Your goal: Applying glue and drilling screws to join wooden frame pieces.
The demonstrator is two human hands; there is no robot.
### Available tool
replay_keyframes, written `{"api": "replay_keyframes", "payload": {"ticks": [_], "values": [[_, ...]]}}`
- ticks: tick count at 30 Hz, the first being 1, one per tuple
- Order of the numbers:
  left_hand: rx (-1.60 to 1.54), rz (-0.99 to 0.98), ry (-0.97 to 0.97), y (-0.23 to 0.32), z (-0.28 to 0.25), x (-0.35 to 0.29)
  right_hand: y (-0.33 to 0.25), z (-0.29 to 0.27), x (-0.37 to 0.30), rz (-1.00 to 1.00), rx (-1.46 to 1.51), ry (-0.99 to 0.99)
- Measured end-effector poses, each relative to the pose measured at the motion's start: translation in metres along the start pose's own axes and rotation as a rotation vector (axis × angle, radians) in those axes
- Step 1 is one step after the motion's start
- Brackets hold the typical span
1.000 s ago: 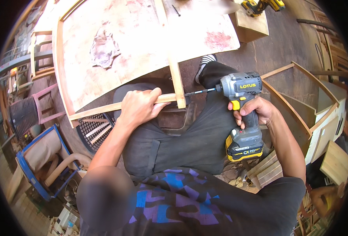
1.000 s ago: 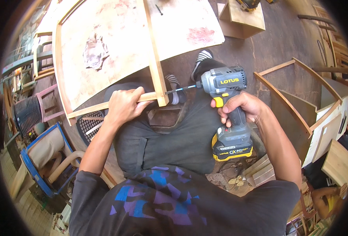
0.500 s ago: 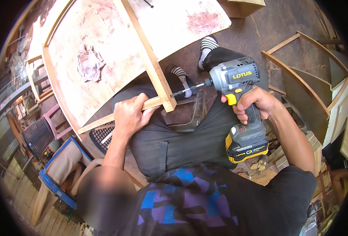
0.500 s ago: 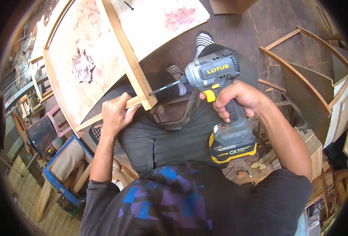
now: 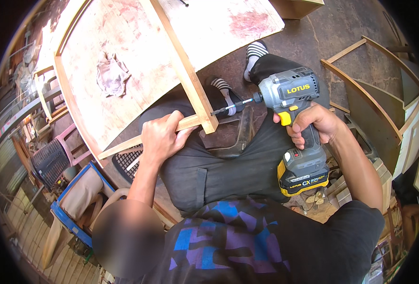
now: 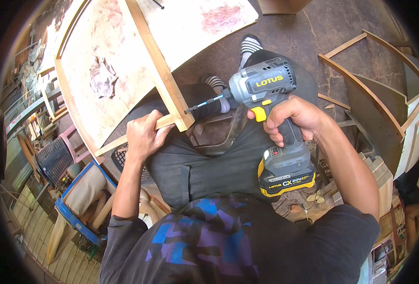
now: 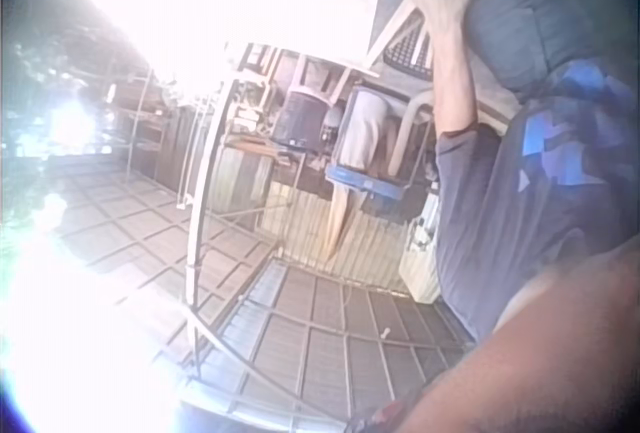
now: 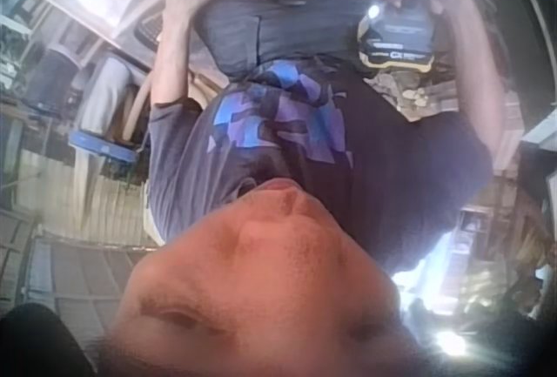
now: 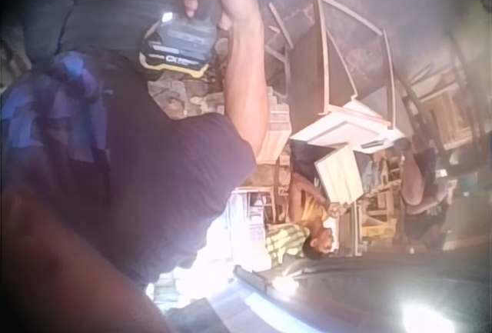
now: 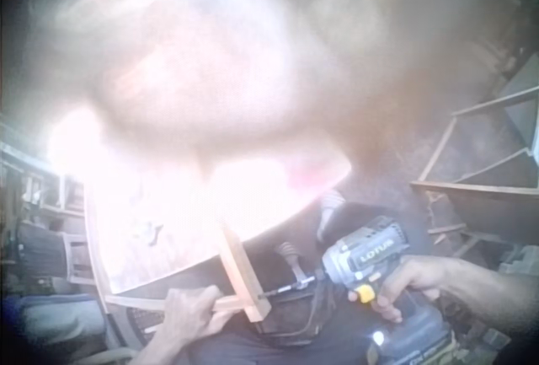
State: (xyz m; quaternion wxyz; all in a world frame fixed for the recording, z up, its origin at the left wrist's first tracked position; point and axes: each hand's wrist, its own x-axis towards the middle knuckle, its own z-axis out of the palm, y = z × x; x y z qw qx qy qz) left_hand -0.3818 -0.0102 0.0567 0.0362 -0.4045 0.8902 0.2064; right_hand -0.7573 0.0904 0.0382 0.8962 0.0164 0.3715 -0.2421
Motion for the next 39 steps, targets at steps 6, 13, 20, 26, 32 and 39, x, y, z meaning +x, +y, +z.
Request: {"api": "replay_keyframes", "payload": {"ticks": [6,13,20,26,32,39], "values": [[-0.001,-0.012,0.006,0.0014,-0.0011,-0.0010,-0.0028,0.0011,0.0010,0.023,-0.020,0.006],[-0.008,-0.035,0.033,0.0002,0.0015,-0.0040,-0.0066,0.0004,0.0047,0.108,0.034,-0.002],[-0.019,-0.041,0.046,-0.0013,0.0026,-0.0047,-0.0042,0.0020,0.0028,0.090,0.008,0.031],[-0.009,-0.023,0.056,-0.0011,0.0038,-0.0048,-0.0039,0.0009,0.0040,0.089,-0.050,0.066],[0.013,-0.017,0.062,-0.0011,0.0056,-0.0039,-0.0074,0.0002,0.0047,0.138,0.007,0.044],[0.020,-0.019,0.051,-0.0017,0.0063,-0.0037,-0.0068,-0.0010,0.0079,0.131,-0.014,0.030]]}}
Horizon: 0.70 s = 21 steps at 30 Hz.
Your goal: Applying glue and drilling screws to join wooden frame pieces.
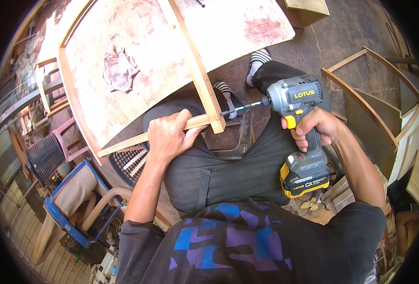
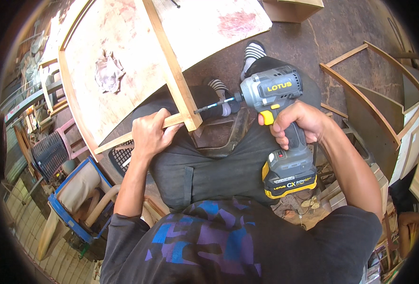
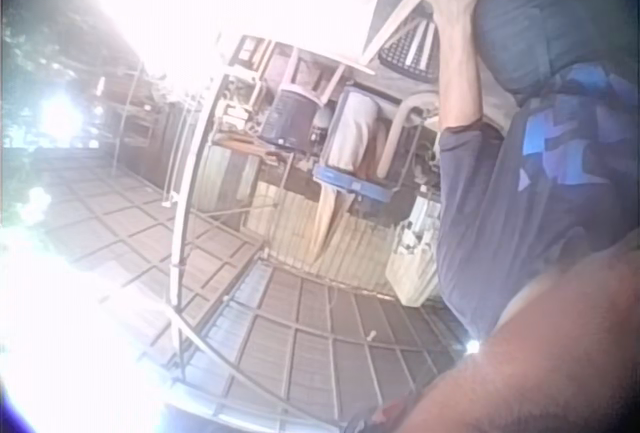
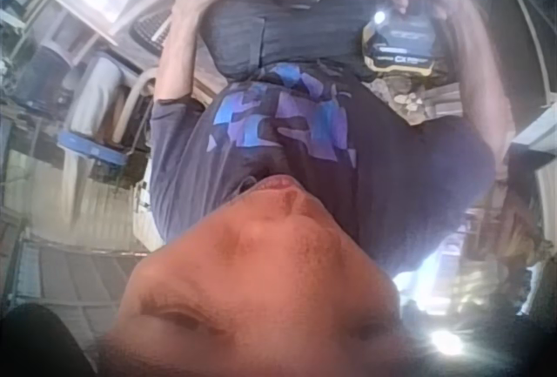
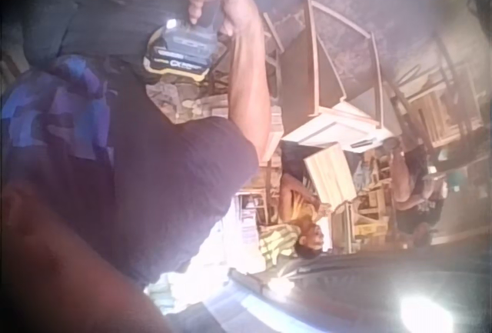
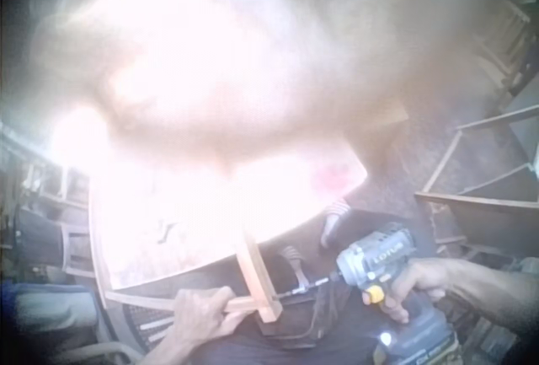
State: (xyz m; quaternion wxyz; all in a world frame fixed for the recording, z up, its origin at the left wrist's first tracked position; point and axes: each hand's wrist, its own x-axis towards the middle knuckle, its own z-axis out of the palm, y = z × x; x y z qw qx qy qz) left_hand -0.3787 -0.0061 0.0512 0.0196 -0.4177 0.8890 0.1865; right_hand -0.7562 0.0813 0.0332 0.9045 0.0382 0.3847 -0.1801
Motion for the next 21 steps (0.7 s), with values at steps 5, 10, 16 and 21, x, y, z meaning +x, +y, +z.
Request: {"api": "replay_keyframes", "payload": {"ticks": [5,10,16,21], "values": [[-0.003,-0.001,-0.006,0.000,-0.002,0.001,-0.001,-0.002,0.002,0.024,0.008,-0.027],[-0.035,-0.047,-0.004,0.001,-0.009,0.004,-0.001,-0.002,0.003,0.024,0.020,-0.005],[-0.315,-0.121,-0.487,-0.010,-0.033,0.024,-0.002,0.004,0.004,-0.051,0.006,-0.043],[-0.317,-0.248,-0.572,-0.001,-0.034,0.029,-0.004,0.007,0.002,-0.032,-0.045,0.029]]}}
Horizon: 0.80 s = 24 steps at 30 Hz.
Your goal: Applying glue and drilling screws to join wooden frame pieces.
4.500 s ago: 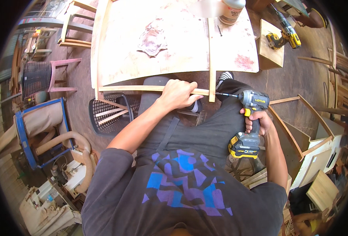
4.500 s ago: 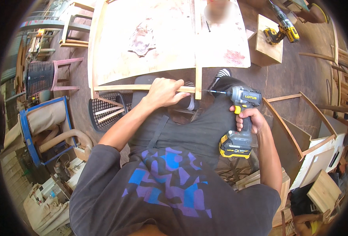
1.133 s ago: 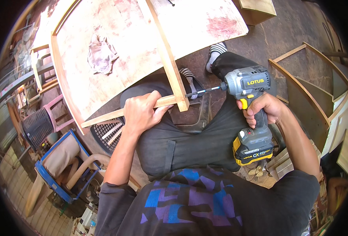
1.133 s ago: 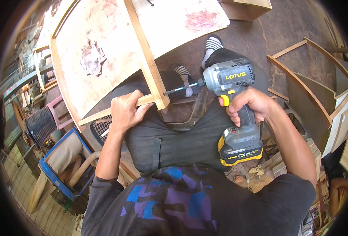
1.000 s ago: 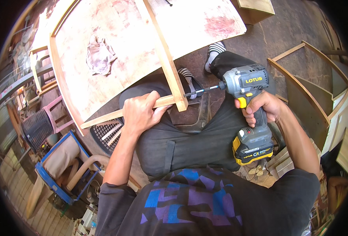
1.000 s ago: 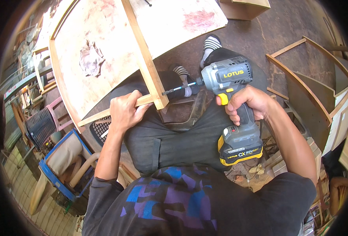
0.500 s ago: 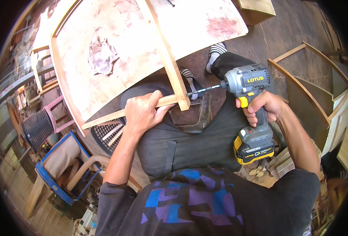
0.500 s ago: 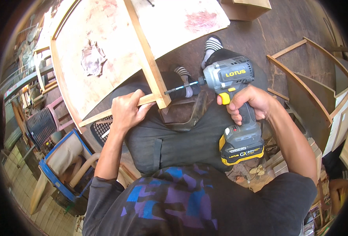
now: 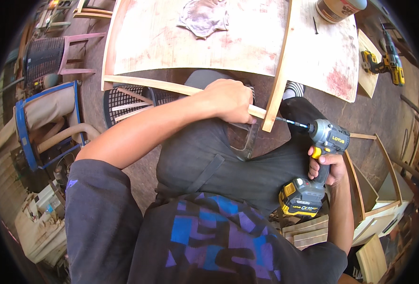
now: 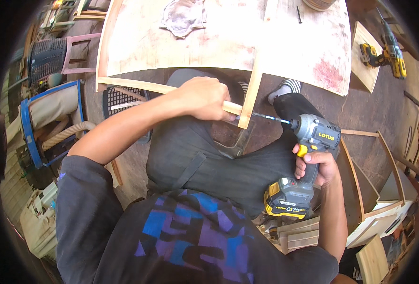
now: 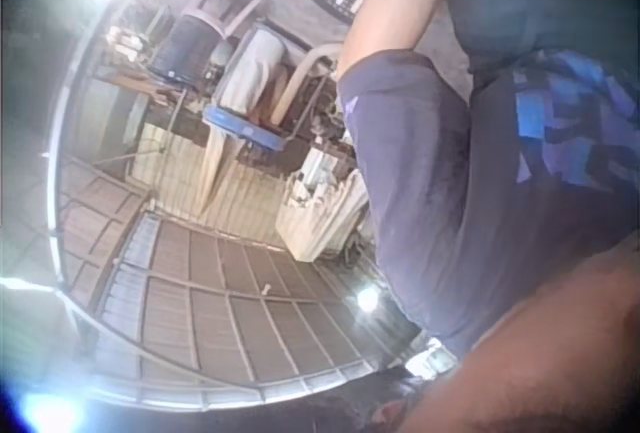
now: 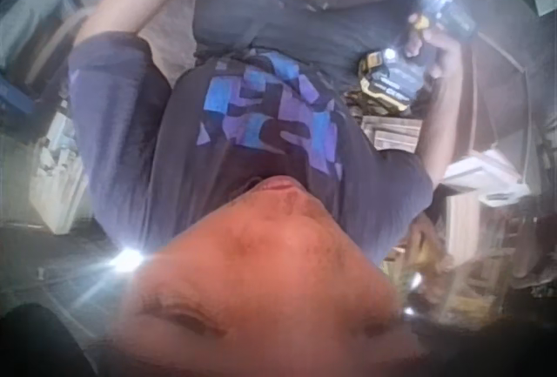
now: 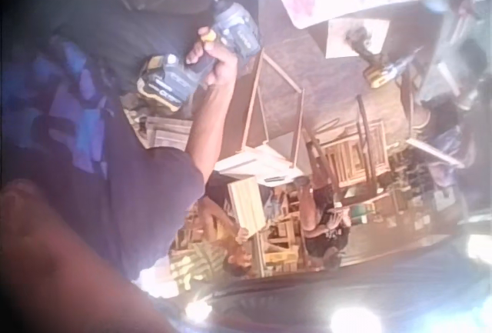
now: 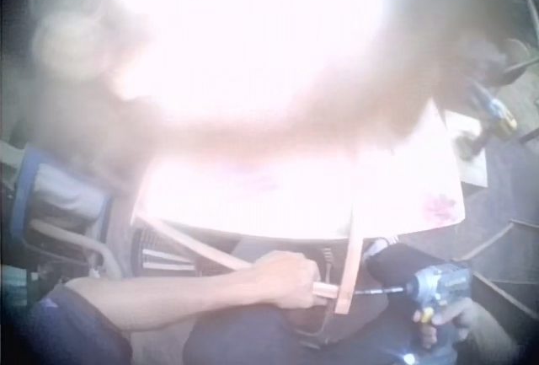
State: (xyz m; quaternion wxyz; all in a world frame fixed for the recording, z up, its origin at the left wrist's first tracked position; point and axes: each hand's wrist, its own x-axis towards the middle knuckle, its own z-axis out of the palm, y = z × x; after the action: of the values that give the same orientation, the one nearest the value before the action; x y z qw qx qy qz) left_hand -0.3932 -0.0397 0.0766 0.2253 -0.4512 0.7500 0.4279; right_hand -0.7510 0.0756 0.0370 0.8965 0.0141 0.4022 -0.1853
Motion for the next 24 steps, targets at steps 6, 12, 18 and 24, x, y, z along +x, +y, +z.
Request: {"api": "replay_keyframes", "payload": {"ticks": [6,12,18,24], "values": [[0.107,-0.033,0.282,0.005,0.018,-0.003,0.001,0.003,0.000,-0.021,-0.061,0.054],[0.045,-0.064,0.222,0.006,0.015,-0.002,0.002,0.007,0.001,-0.040,-0.083,0.059],[0.043,-0.076,0.199,0.009,0.012,0.001,0.001,0.009,0.000,-0.045,-0.030,0.059],[0.066,-0.080,0.231,0.009,0.015,0.002,0.000,0.010,0.000,-0.028,-0.038,0.059]]}}
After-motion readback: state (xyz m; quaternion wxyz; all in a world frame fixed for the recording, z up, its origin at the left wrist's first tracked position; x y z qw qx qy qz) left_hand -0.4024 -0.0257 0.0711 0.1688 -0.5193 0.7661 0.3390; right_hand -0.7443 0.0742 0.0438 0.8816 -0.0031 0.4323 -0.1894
